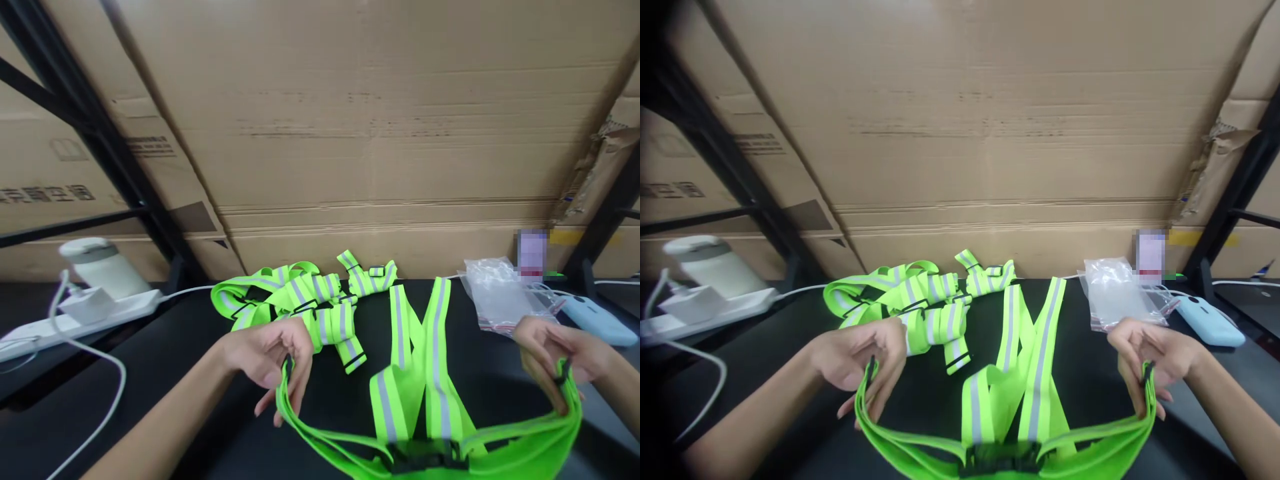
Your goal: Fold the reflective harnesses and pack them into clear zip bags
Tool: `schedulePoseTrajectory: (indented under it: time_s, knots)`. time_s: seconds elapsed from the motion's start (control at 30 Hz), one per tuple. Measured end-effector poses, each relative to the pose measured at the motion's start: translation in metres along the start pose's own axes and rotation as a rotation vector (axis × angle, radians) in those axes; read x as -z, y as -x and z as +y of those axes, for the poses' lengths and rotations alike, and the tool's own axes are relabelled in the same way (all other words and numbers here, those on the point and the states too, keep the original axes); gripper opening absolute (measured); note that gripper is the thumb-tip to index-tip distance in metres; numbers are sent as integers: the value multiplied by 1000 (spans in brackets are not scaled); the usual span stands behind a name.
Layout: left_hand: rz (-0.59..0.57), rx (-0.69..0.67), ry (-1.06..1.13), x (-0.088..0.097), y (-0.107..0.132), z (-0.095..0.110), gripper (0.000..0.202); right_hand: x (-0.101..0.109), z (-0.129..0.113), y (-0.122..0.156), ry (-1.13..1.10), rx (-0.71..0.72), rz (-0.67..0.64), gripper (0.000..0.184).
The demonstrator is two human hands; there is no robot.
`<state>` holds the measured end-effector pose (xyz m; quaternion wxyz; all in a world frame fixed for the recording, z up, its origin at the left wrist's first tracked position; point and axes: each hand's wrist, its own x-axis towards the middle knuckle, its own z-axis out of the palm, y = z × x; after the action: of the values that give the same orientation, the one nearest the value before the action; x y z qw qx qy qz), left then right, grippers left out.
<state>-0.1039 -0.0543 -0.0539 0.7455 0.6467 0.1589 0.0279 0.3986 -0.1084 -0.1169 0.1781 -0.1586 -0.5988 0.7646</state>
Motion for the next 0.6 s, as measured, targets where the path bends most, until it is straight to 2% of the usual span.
schedulePoseTrajectory:
  time_s: [0.07,0.2,0.27,0.37,0.5,0.6]
  knots:
    - [-32,113,-32,-4,-3,4,38,-5,5,-3,-4,-23,32,52]
    - [-48,286,-135,-12,-12,8,41,-15,-2,-18,68,-308,6,45]
    - [-79,327,-170,-16,-18,8,38,-20,-8,-29,95,-411,-22,44]
    - [-120,330,-249,-24,-29,4,32,-29,-15,-44,150,-506,-81,53]
    - [-74,300,-349,-28,-38,-8,27,-37,-16,-54,209,-502,-140,44]
    - [40,304,-284,-20,-32,-16,21,-33,-13,-51,234,-370,-52,26]
